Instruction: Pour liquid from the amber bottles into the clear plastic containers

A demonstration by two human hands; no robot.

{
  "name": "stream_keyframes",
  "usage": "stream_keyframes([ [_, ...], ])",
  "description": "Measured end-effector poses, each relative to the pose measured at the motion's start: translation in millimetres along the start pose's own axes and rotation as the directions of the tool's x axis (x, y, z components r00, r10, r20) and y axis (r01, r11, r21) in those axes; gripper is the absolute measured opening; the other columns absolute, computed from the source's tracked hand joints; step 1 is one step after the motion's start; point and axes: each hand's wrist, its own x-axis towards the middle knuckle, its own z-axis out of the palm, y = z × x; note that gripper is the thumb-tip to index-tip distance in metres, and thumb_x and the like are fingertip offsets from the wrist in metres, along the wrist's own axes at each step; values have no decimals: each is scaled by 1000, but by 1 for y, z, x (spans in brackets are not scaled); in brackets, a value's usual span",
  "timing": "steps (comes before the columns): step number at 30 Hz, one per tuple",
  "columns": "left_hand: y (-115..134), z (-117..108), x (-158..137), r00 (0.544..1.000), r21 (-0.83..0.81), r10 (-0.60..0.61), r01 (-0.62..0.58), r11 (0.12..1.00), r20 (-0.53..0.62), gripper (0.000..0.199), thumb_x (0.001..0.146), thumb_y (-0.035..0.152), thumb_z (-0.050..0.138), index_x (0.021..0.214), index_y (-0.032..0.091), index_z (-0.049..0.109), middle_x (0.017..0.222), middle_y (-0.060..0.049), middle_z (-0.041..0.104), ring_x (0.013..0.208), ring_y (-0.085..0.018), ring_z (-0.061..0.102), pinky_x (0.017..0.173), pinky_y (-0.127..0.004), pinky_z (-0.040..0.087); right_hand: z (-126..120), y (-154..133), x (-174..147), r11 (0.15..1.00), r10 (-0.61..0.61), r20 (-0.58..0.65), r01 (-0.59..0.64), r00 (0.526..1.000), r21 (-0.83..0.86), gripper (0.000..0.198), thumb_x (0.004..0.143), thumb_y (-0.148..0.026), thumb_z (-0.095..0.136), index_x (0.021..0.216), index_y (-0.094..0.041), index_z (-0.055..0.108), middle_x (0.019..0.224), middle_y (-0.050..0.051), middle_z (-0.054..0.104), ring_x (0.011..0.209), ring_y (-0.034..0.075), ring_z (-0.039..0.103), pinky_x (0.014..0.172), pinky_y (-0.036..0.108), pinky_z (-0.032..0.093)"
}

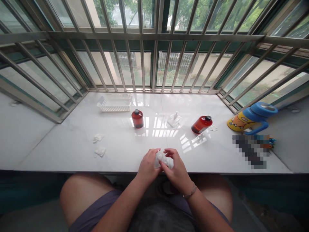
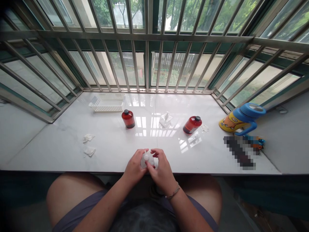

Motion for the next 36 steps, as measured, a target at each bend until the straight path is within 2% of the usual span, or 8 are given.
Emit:
stream_keyframes([
  [2,-1,0,0,1000,4,-2,2,1000,1,57,86,29,85,138,27,61,130,-10,71,121,-31,72,106,-51,62,0,-2,-4,999,33,-19,-33,999,26,47,97,-35,73,140,-26,54,126,11,72,118,28,72,108,51,62],
  [6,-3,1,0,1000,1,21,-21,1000,-10,63,84,35,90,139,26,62,131,-11,71,121,-31,72,106,-51,62,-3,-7,-10,995,31,129,-43,991,94,63,98,-34,71,155,-27,43,144,14,68,140,31,65,121,55,53],
  [8,-4,2,0,999,0,35,-35,999,-16,67,82,36,93,140,26,62,131,-11,71,122,-31,72,107,-51,62,-4,-8,-12,995,24,128,-35,991,91,69,97,-34,73,158,-27,40,152,15,63,146,31,60,125,57,48],
  [11,-4,1,0,999,-1,33,-33,999,-15,67,82,34,92,142,26,62,131,-12,71,122,-32,71,108,-53,61,-4,-7,-13,995,30,75,-37,997,91,67,97,-36,73,155,-28,41,145,14,64,142,31,62,124,57,49],
  [21,-2,0,-1,1000,-8,24,-24,1000,7,69,82,35,93,142,28,60,132,-11,70,123,-32,70,109,-52,60,-6,-5,-10,993,25,123,-38,992,111,72,95,-34,75,157,-29,38,141,12,66,140,30,64,126,56,47],
  [28,-4,-1,-1,999,-18,31,-31,999,18,66,84,41,93,140,28,61,130,-10,71,120,-31,71,106,-50,61,11,-8,-20,993,54,144,-69,988,98,93,90,-35,82,164,-30,26,159,16,53,154,33,51,129,59,42],
  [33,-5,0,-1,999,-6,47,-47,999,12,68,85,43,91,143,27,59,132,-10,70,121,-30,71,107,-50,61,20,-8,-22,993,78,-10,-77,997,91,82,91,-39,81,157,-28,35,146,15,59,144,33,59,127,60,45],
  [36,-4,0,-1,999,-7,51,-51,999,9,67,85,41,92,141,27,60,130,-10,70,120,-30,71,106,-49,61,17,-10,-19,992,49,69,-56,996,114,83,93,-37,80,159,-28,32,147,16,62,146,33,58,127,58,46],
])
